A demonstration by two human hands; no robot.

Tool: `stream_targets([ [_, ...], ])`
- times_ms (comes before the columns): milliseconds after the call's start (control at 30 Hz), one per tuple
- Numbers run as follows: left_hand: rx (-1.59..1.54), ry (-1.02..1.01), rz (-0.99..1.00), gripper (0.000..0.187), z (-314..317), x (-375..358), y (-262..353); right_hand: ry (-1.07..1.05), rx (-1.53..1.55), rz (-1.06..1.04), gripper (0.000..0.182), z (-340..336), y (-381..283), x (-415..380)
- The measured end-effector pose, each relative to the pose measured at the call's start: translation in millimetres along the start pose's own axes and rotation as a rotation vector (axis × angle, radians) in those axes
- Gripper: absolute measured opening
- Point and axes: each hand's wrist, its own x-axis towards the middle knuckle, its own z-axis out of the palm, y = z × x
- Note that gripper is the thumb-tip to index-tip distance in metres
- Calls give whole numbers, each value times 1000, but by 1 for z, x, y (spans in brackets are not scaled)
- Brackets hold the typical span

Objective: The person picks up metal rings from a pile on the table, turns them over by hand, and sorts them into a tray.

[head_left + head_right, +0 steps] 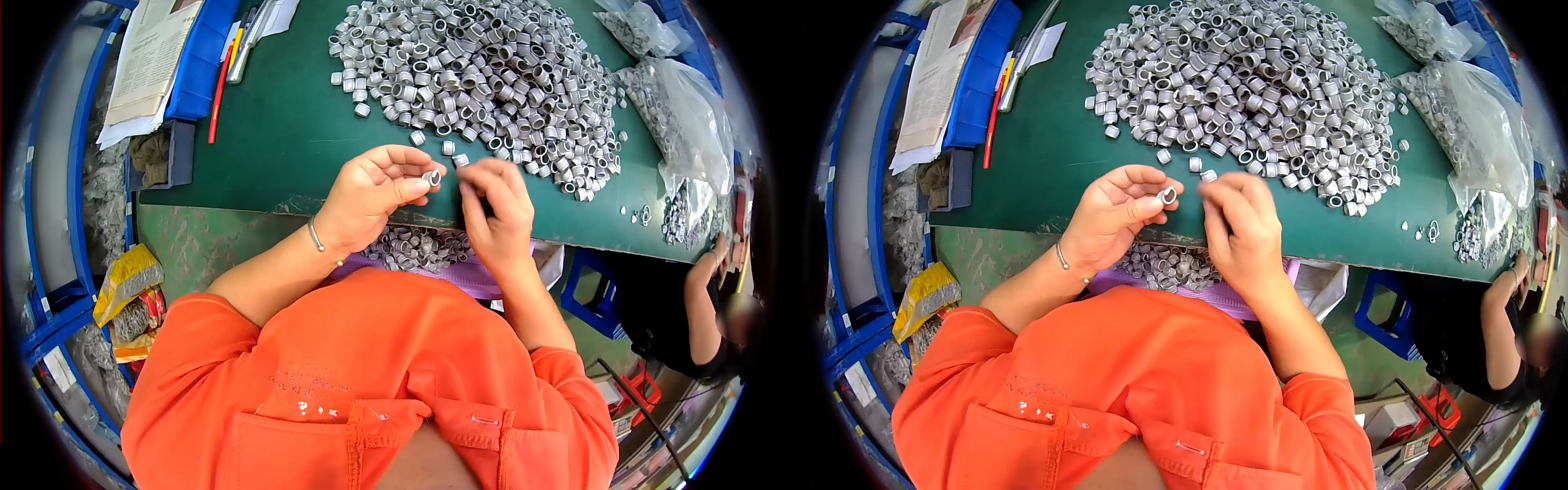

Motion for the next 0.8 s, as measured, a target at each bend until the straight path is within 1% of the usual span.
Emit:
stream_targets([
  [33,-4,-4,-3,24,0,-1,1,27,-119,35,19,4,-3,6],
  [100,24,-27,9,22,2,-2,2,15,-256,-9,21,10,3,10],
  [133,7,-34,6,21,3,-2,3,14,-253,-11,21,9,5,10],
  [233,-29,-49,7,19,1,-3,2,-58,-34,88,23,2,5,9],
  [267,-38,-41,-9,19,0,-4,2,-61,-33,89,23,2,4,7],
  [333,-50,-32,-29,19,0,-5,1,9,413,305,21,1,4,1],
  [367,-69,-43,-25,19,0,-4,0,9,411,308,21,1,3,-1],
  [433,-89,-54,-20,20,0,-3,0,32,554,265,21,1,1,-3],
  [533,-108,-57,-34,21,-2,-3,1,8,542,241,21,-1,0,-5],
  [600,-277,-95,-83,21,-3,-2,2,-1,542,234,21,-2,-1,-5],
  [667,-287,-93,-100,21,-4,-2,3,-9,646,266,21,-1,-3,-5],
  [800,-275,-78,-150,23,-1,-4,6,-23,700,327,21,-2,-6,-5],
])
